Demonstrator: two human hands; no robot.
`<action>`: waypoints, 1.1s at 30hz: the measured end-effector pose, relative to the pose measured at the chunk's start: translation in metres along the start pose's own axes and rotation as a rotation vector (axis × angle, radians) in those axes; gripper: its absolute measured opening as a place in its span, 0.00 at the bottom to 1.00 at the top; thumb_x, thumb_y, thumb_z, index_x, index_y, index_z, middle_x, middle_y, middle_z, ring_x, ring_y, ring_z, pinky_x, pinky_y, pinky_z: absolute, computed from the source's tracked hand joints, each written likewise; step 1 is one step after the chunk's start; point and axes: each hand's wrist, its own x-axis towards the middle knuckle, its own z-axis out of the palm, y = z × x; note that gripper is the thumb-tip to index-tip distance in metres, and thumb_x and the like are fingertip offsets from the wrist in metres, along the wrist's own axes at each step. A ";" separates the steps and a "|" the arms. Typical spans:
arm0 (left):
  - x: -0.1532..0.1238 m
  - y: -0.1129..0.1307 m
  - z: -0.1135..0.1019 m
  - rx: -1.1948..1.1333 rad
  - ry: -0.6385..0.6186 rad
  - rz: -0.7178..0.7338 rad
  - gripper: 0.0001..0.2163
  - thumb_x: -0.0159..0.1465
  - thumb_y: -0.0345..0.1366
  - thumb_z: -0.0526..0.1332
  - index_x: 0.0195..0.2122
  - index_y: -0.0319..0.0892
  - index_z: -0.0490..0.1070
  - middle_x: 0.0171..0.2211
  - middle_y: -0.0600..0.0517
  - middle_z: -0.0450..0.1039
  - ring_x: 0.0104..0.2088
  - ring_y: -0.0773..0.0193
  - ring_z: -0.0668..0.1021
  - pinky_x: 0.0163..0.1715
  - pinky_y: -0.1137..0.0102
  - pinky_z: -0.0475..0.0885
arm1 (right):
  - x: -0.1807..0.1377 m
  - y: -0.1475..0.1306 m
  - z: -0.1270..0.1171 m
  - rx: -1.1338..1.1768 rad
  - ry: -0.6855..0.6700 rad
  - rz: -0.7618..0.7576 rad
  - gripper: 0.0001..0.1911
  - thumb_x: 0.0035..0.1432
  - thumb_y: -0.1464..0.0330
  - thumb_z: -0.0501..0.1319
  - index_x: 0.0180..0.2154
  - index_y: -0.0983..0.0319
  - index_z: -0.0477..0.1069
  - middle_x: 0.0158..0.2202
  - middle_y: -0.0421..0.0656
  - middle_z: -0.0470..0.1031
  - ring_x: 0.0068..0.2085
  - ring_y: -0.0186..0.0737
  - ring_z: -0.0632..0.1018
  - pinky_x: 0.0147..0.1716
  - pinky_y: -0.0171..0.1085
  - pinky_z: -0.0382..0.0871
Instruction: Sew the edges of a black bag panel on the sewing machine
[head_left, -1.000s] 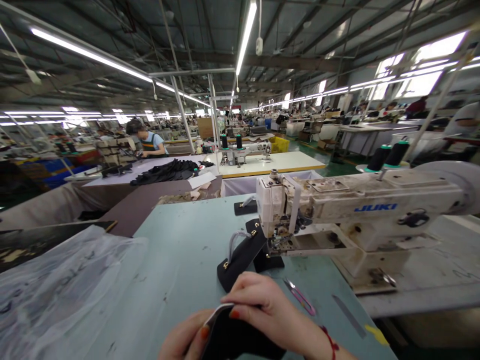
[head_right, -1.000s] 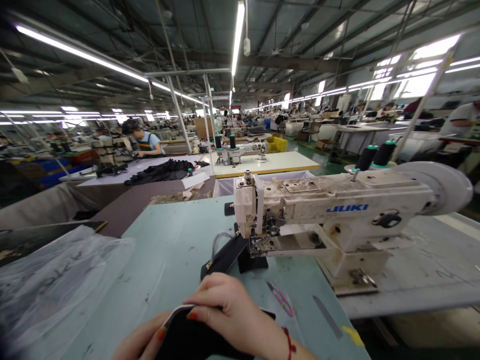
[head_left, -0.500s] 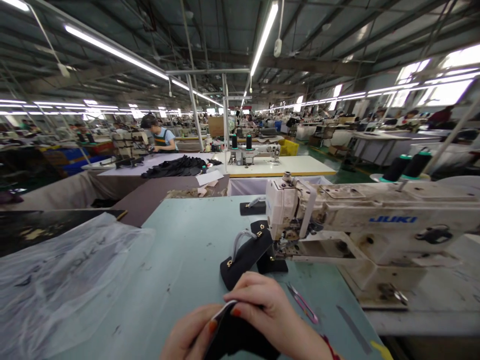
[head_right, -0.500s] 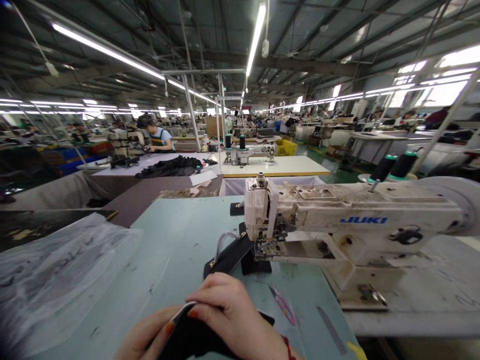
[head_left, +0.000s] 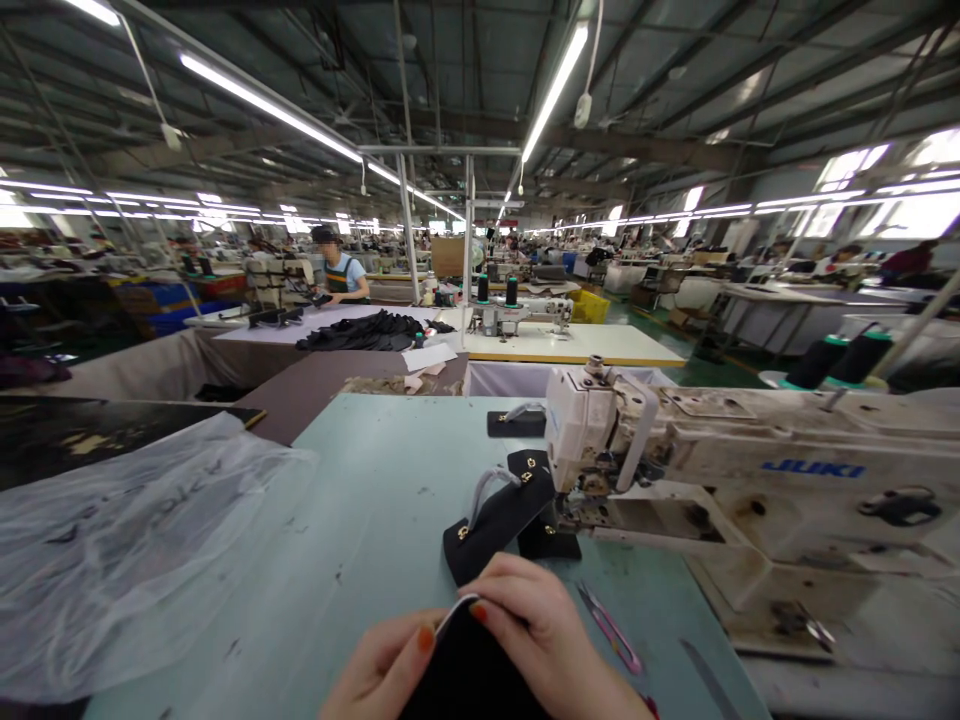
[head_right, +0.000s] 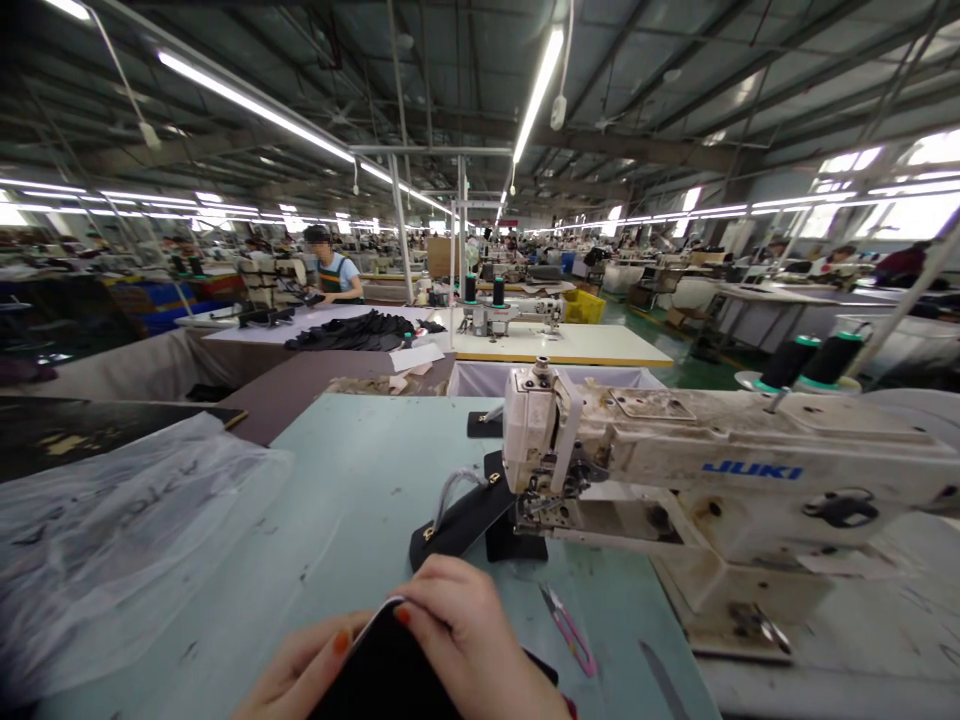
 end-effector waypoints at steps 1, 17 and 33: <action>0.001 0.001 0.000 0.021 -0.029 0.033 0.20 0.62 0.55 0.56 0.41 0.48 0.81 0.40 0.50 0.82 0.39 0.56 0.80 0.44 0.69 0.76 | -0.001 0.001 0.001 0.001 0.007 -0.005 0.11 0.65 0.69 0.56 0.41 0.59 0.78 0.33 0.42 0.72 0.35 0.29 0.73 0.34 0.27 0.65; -0.002 0.003 0.018 0.360 0.098 0.536 0.09 0.68 0.32 0.54 0.44 0.48 0.73 0.30 0.58 0.77 0.29 0.71 0.79 0.32 0.81 0.72 | -0.011 0.003 0.020 0.153 0.145 0.005 0.07 0.63 0.68 0.59 0.37 0.60 0.76 0.31 0.41 0.71 0.34 0.29 0.73 0.34 0.27 0.66; 0.007 -0.011 0.032 0.231 0.006 0.276 0.12 0.68 0.39 0.52 0.37 0.45 0.75 0.33 0.54 0.79 0.35 0.66 0.79 0.38 0.78 0.71 | -0.023 0.036 0.033 0.058 0.199 0.011 0.12 0.66 0.71 0.52 0.39 0.59 0.75 0.31 0.40 0.70 0.35 0.30 0.72 0.35 0.29 0.64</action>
